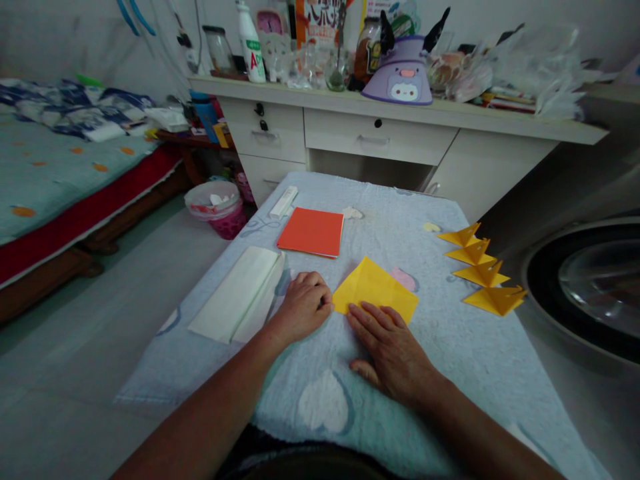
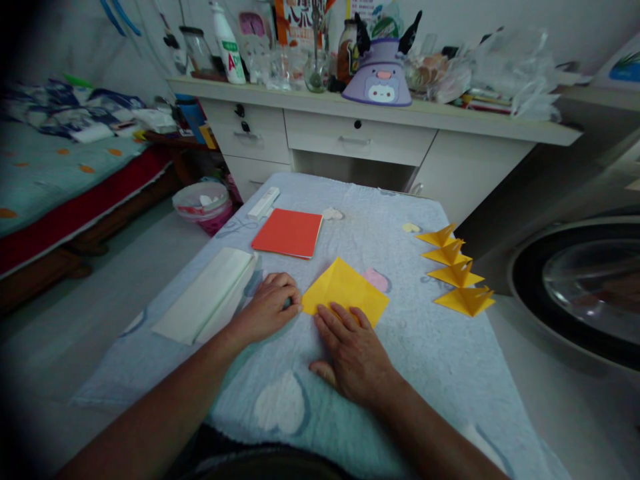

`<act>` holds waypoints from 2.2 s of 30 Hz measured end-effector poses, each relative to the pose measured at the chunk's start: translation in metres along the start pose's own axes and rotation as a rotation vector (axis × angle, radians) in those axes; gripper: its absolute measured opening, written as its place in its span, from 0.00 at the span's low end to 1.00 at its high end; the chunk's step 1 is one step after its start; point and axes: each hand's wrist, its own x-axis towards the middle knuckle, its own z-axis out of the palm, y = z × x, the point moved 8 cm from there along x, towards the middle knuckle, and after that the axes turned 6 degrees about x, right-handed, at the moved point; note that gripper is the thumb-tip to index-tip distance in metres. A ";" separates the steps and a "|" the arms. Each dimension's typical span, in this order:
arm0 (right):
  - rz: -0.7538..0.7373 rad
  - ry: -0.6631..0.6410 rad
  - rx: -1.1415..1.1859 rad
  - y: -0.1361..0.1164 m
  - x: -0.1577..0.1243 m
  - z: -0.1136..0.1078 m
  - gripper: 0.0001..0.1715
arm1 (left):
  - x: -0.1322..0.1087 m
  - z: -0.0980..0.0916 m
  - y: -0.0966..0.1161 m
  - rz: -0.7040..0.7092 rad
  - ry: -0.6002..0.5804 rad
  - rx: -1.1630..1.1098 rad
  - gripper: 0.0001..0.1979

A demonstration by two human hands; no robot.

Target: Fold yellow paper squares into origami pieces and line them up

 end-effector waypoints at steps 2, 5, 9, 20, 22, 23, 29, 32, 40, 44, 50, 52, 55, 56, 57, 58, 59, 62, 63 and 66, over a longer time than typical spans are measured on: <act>0.004 0.005 0.003 0.000 0.000 0.000 0.40 | 0.000 0.000 0.001 -0.001 -0.001 0.002 0.04; 0.008 0.000 0.004 0.000 0.000 0.000 0.40 | 0.000 0.000 0.001 0.004 0.007 0.008 0.04; 0.019 -0.012 0.008 0.000 0.001 0.000 0.41 | -0.001 0.002 0.000 0.011 0.018 0.007 0.03; 0.035 -0.022 0.047 -0.001 0.006 -0.006 0.40 | -0.001 0.001 -0.006 -0.004 -0.009 -0.062 0.12; 0.033 -0.014 0.053 0.000 0.006 -0.006 0.40 | -0.001 0.001 -0.007 -0.003 -0.020 -0.098 0.13; 0.032 -0.012 0.055 0.000 0.006 -0.007 0.39 | -0.001 0.000 -0.008 -0.002 -0.020 -0.120 0.14; 0.035 -0.010 0.067 -0.002 0.010 -0.011 0.39 | 0.001 -0.004 -0.012 -0.007 0.024 -0.204 0.13; 0.063 -0.021 0.070 -0.004 0.014 -0.013 0.39 | 0.002 -0.003 -0.009 -0.002 0.018 -0.178 0.08; 0.111 0.001 0.032 -0.003 0.020 -0.006 0.40 | -0.002 0.001 -0.008 -0.037 0.070 -0.054 0.04; 0.116 0.011 0.025 -0.001 0.019 -0.003 0.39 | -0.002 0.002 -0.008 -0.048 0.037 -0.061 0.08; 0.127 0.037 0.027 -0.002 0.021 -0.005 0.39 | -0.002 0.003 -0.012 -0.054 -0.015 -0.110 0.16; 0.141 0.048 0.026 -0.003 0.023 -0.007 0.41 | -0.002 0.002 -0.012 -0.040 -0.007 -0.128 0.18; 0.153 0.056 0.022 -0.004 0.025 -0.007 0.42 | -0.001 0.000 -0.014 -0.033 0.019 -0.161 0.19; 0.154 0.057 0.017 -0.004 0.025 -0.007 0.43 | 0.000 -0.001 -0.014 -0.041 0.028 -0.171 0.18; 0.155 0.058 0.011 -0.005 0.025 -0.006 0.42 | 0.000 -0.002 -0.015 -0.052 0.035 -0.178 0.17; 0.155 0.060 0.004 -0.005 0.026 -0.006 0.43 | 0.000 -0.002 -0.016 -0.062 0.041 -0.179 0.15; 0.155 0.060 -0.004 -0.006 0.026 -0.006 0.43 | 0.001 -0.002 -0.016 -0.069 0.045 -0.175 0.14; 0.157 0.056 -0.024 -0.008 0.028 -0.007 0.44 | 0.001 -0.002 -0.015 -0.063 0.056 -0.157 0.11; 0.159 0.050 -0.030 -0.009 0.029 -0.008 0.45 | 0.001 -0.002 -0.015 -0.059 0.060 -0.152 0.11; 0.169 0.024 -0.055 -0.012 0.032 -0.009 0.45 | 0.002 -0.001 -0.014 -0.047 0.068 -0.145 0.11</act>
